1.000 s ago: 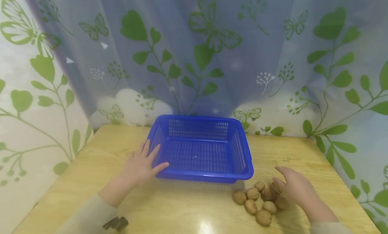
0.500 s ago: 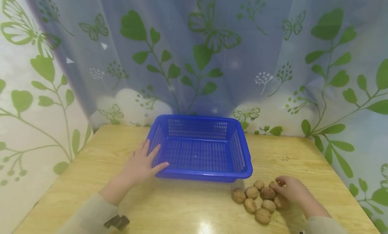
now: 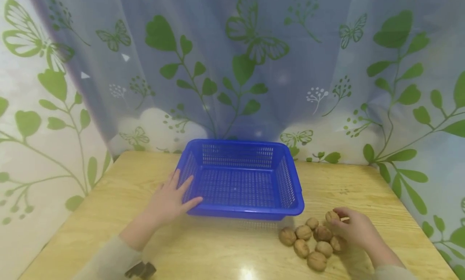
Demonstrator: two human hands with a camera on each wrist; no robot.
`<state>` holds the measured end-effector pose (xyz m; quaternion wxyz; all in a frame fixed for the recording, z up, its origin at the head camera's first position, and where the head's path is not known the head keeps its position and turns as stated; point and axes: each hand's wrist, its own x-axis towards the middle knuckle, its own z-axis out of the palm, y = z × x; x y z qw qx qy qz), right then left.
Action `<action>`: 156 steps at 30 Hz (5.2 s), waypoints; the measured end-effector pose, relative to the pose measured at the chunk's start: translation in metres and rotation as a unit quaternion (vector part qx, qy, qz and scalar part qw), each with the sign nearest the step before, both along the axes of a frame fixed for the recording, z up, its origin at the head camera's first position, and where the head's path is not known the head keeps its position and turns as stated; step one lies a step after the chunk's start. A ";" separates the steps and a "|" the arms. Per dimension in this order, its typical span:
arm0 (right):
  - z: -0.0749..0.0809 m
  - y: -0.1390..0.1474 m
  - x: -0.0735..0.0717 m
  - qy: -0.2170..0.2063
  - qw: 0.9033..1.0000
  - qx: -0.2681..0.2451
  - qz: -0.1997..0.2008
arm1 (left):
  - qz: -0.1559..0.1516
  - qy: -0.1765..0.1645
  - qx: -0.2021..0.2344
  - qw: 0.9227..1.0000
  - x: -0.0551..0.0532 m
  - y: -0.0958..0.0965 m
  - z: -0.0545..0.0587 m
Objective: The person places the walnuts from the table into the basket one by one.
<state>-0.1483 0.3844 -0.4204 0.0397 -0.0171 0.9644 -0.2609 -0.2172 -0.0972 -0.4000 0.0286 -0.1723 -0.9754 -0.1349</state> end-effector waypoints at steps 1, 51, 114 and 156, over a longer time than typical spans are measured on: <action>0.002 -0.001 0.001 0.005 1.000 -0.006 -0.005 | -0.001 0.003 0.003 1.000 0.000 -0.001 0.000; 0.076 -0.105 -0.037 0.038 0.982 -0.181 0.022 | -0.005 0.015 0.000 1.000 0.001 0.009 0.000; 0.092 -0.219 -0.186 -0.045 0.952 -0.290 0.086 | -0.004 0.012 -0.015 1.000 0.005 0.009 0.000; 0.036 -0.263 -0.209 -0.112 0.951 -0.281 0.058 | -0.007 0.027 -0.023 0.999 0.007 0.009 0.001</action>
